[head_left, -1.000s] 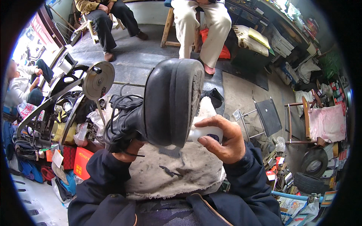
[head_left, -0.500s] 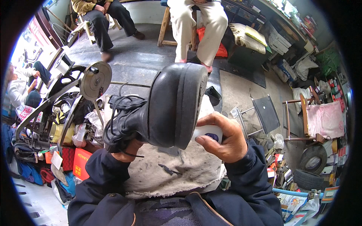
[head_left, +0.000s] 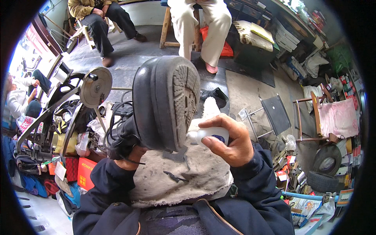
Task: The person holds a black leather shoe and uses a small metal scraper to smooth the sole and heel edges. The person repeatedly turns the shoe to access different areas, then sets it down and picks up the second shoe to continue scraping the sole.
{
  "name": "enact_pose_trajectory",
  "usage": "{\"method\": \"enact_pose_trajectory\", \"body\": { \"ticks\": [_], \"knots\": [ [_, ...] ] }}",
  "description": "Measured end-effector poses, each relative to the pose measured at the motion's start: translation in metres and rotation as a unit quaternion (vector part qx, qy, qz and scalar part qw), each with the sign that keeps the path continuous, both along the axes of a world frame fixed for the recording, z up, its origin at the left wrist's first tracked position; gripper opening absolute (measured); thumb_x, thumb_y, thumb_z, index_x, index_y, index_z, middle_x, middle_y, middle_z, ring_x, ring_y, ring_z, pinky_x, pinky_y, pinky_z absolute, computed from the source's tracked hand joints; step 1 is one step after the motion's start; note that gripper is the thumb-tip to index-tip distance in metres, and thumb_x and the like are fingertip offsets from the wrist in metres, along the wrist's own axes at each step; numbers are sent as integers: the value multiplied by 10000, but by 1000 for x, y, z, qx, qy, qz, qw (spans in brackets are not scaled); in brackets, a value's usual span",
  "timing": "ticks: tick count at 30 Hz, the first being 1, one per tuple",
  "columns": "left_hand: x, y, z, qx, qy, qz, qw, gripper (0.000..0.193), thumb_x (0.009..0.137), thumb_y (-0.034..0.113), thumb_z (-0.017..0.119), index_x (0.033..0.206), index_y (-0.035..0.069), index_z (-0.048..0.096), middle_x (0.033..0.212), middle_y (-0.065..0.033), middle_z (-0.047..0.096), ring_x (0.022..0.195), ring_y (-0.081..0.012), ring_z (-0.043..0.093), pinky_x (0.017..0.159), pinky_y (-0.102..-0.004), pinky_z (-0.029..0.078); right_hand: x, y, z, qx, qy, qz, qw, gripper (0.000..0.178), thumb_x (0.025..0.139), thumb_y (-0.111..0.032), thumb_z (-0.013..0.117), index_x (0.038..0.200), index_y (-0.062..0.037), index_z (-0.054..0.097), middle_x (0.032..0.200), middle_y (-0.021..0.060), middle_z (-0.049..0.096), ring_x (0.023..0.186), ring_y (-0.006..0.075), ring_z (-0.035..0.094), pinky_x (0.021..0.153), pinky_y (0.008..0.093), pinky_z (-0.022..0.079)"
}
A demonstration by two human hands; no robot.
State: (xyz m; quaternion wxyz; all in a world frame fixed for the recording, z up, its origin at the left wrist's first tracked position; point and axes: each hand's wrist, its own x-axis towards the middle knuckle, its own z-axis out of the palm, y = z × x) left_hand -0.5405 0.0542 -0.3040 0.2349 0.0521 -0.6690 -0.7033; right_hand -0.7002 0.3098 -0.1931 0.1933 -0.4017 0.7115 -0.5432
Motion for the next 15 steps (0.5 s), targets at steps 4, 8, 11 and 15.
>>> {"method": "enact_pose_trajectory", "body": {
  "ticks": [4, 8, 11, 15],
  "knots": [
    [-1, 2, -3, -9, -6, 2, 1000, 442, 871, 73, 697, 1280, 11, 542, 1222, -85, 636, 1102, -205, 604, 923, -340, 511, 0, 3, -1, -12, -37, -21, 999, 283, 849, -139, 712, 1073, 21, 644, 925, 61, 648, 810, 89, 601, 714, 230, 467],
    [8, -17, -24, -34, 1, -57, 998, 449, 921, 141, 601, 1342, 42, 484, 1323, -86, 541, 1195, -232, 522, 995, -375, 445, 1, 8, -9, -101, -135, -83, 982, 349, 836, -193, 719, 1078, 38, 620, 936, 82, 652, 825, 106, 619, 741, 243, 488],
    [13, -42, -47, -98, -3, -77, 992, 488, 1019, 268, 425, 1476, 110, 363, 1533, -91, 352, 1385, -289, 363, 1143, -452, 320, -12, 12, -32, -245, -198, -61, 947, 405, 852, -130, 730, 1177, 37, 555, 1050, 154, 669, 981, 210, 673, 883, 309, 518],
    [4, -42, -79, 233, 119, -2, 965, 591, 972, 313, 555, 1477, 81, 356, 1492, -105, 414, 1349, -318, 409, 1137, -512, 298, -59, 31, -93, -289, -89, -198, 932, 313, 849, -32, 702, 1121, 5, 552, 1091, 170, 677, 1044, 225, 649, 953, 338, 482]
  ]
}}
